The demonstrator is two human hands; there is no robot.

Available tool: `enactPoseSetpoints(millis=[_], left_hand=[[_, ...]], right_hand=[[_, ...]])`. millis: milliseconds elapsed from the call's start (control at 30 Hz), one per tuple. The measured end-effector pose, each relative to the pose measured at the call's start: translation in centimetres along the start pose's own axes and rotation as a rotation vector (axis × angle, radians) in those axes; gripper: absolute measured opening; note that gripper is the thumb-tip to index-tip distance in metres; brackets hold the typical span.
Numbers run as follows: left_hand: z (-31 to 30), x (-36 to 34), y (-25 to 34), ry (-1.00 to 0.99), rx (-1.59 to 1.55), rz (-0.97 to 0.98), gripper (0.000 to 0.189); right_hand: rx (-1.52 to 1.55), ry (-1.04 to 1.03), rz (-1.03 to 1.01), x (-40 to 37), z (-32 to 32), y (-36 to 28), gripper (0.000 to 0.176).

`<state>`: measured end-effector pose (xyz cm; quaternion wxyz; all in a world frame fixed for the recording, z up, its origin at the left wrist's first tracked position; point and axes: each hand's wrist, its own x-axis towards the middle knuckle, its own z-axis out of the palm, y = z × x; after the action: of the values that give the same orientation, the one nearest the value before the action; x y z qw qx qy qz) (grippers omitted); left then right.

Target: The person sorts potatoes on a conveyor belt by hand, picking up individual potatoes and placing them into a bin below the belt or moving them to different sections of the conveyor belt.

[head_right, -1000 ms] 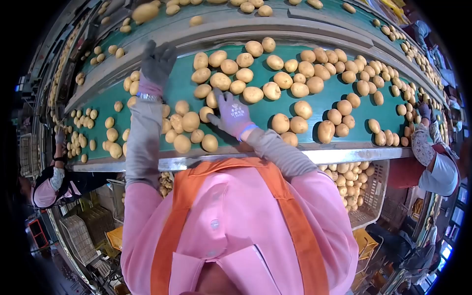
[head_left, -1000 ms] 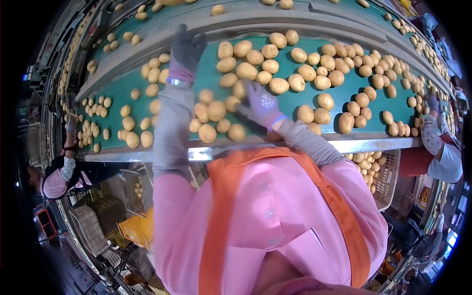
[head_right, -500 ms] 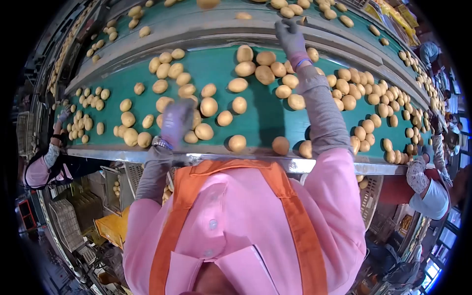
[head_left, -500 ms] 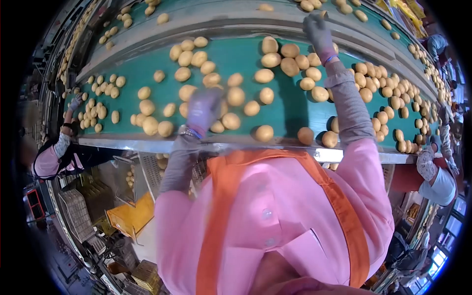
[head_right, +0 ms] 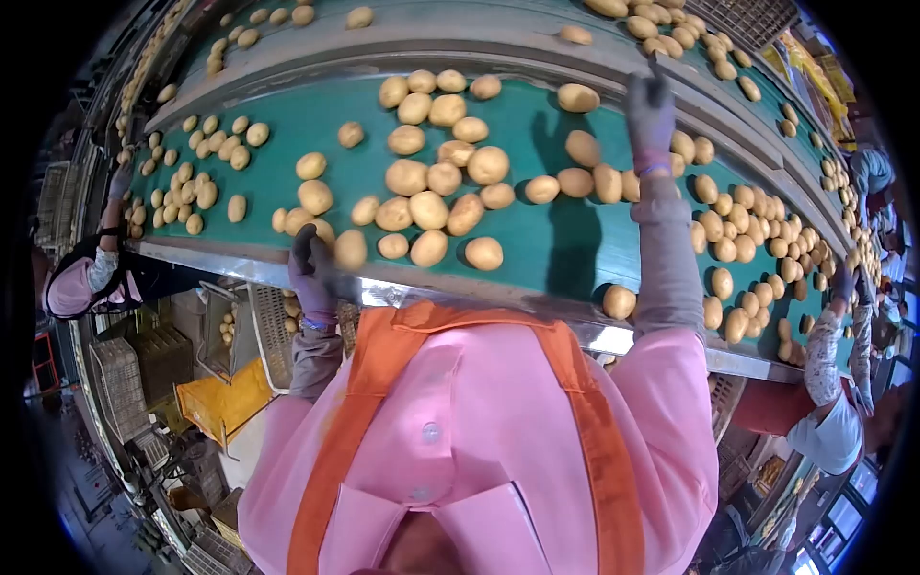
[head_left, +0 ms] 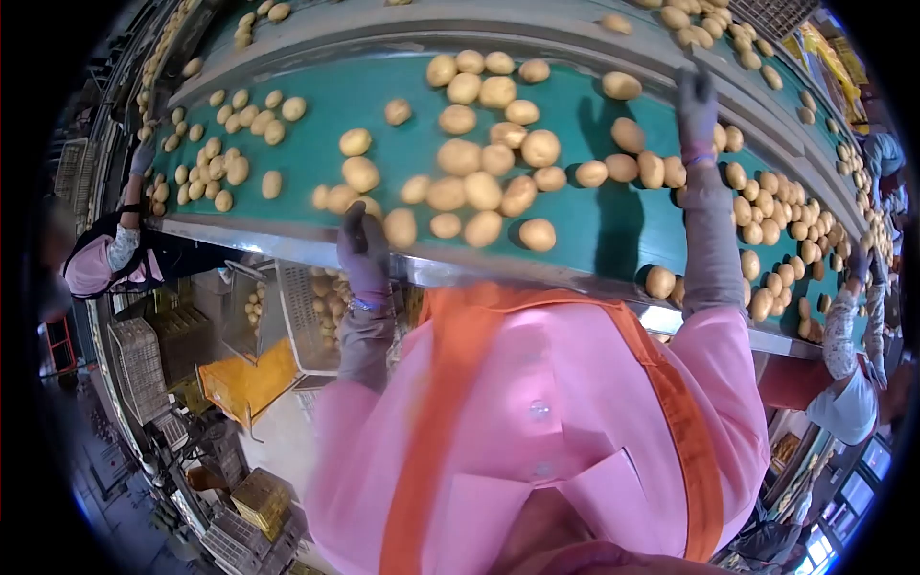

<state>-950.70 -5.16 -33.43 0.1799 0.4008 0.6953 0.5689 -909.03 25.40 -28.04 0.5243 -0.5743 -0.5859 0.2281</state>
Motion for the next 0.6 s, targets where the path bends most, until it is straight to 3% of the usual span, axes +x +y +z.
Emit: enactPoseSetpoints(millis=[33, 100, 167, 200, 267, 300, 367, 400, 433, 467, 533, 600], left_hand=[[-0.8, 0.4, -0.5, 0.034, -0.036, -0.041, 0.025], [-1.7, 1.0, -1.2, 0.048, -0.011, -0.041, 0.026], [-2.0, 2.0, -2.4, 0.144, -0.154, -0.101, 0.027], [-3.0, 2.9, -1.9, 0.091, -0.08, -0.12, 0.028], [-3.2, 3.4, -2.3, 0.051, -0.077, -0.072, 0.029], [-2.9, 3.9, -2.3, 0.018, -0.082, -0.011, 0.03], [-3.7, 5.3, -0.6, -0.379, 0.407, 0.413, 0.034], [-3.7, 6.5, -0.8, -0.774, 0.614, 0.351, 0.04], [-3.2, 6.2, -0.6, -0.691, 0.663, 0.671, 0.043], [-3.3, 6.2, -0.1, -0.741, 0.688, 0.636, 0.044], [-4.0, 7.3, 0.8, -0.783, 0.71, 0.6, 0.046], [-4.7, 8.7, 1.6, -0.915, 0.672, 0.576, 0.052]], right_hand=[[-0.422, -0.11, -0.232, -2.9, 0.7, 1.9, 0.056], [-0.849, -0.405, -0.315, -9.6, 2.8, 5.2, 0.049], [-0.861, -0.41, -0.424, -12.4, 4.8, -1.3, 0.04], [-0.86, -0.417, -0.429, -12.6, 6.2, -5.0, 0.04], [-0.22, -0.524, -0.139, -13.5, 9.1, -11.4, 0.032], [-0.242, -0.441, -0.467, -14.1, 11.5, -12.3, 0.028], [-0.402, -0.749, -0.536, -15.9, 15.4, -14.2, 0.038], [-0.695, -0.941, -0.532, -17.1, 17.3, -14.5, 0.041], [-0.992, -1.124, -0.518, -17.8, 18.7, -15.0, 0.043], [-0.989, -1.119, -0.526, -17.2, 19.5, -15.6, 0.043], [-0.812, -1.305, -0.093, -14.9, 20.6, -16.2, 0.046], [-0.649, -1.33, 0.024, -13.9, 20.4, -14.9, 0.05]])
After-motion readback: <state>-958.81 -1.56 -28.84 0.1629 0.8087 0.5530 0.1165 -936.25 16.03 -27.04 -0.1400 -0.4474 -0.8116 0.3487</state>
